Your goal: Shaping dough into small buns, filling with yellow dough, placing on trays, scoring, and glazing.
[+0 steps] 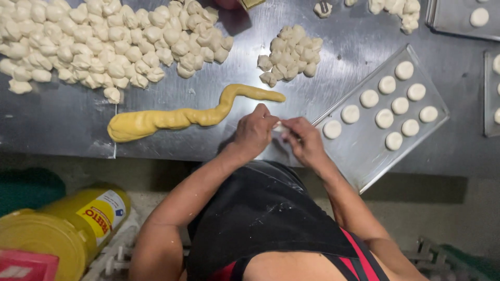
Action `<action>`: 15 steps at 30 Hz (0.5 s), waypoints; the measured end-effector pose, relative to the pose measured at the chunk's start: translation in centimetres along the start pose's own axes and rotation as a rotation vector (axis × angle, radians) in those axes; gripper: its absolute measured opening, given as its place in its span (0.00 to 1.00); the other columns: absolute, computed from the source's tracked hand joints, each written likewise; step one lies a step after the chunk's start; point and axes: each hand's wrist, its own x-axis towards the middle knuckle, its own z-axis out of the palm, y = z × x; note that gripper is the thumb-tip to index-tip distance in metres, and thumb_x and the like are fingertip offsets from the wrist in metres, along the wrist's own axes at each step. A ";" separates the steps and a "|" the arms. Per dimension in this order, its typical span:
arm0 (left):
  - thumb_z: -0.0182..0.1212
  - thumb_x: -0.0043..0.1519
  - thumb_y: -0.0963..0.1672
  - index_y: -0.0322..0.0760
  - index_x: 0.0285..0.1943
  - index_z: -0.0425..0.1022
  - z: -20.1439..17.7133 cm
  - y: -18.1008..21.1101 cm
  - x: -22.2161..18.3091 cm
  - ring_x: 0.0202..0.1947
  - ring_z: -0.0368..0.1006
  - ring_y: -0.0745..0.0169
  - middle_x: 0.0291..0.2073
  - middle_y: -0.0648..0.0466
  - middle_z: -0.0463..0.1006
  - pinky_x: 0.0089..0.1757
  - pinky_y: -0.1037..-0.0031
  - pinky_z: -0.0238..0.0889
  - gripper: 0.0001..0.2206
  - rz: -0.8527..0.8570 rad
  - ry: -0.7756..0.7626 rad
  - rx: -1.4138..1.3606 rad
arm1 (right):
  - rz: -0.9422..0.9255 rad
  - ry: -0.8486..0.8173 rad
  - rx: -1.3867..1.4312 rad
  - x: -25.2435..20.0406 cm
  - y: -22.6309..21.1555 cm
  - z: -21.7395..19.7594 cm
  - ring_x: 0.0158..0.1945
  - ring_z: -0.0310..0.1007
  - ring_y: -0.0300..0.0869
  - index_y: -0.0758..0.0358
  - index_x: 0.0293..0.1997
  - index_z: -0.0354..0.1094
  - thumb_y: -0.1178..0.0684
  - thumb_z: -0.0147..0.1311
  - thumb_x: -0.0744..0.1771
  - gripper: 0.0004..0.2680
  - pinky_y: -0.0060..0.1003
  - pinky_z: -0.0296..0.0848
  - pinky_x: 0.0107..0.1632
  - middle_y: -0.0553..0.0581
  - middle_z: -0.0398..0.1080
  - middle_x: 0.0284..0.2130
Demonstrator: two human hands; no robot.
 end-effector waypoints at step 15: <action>0.60 0.54 0.38 0.32 0.38 0.77 6.1 -9.5 12.1 0.37 0.78 0.40 0.41 0.39 0.76 0.36 0.54 0.73 0.05 0.034 -0.125 0.479 | 0.458 -0.122 0.624 -2.6 6.8 2.1 0.31 0.72 0.37 0.63 0.46 0.75 0.62 0.61 0.65 0.07 0.30 0.74 0.38 0.52 0.76 0.38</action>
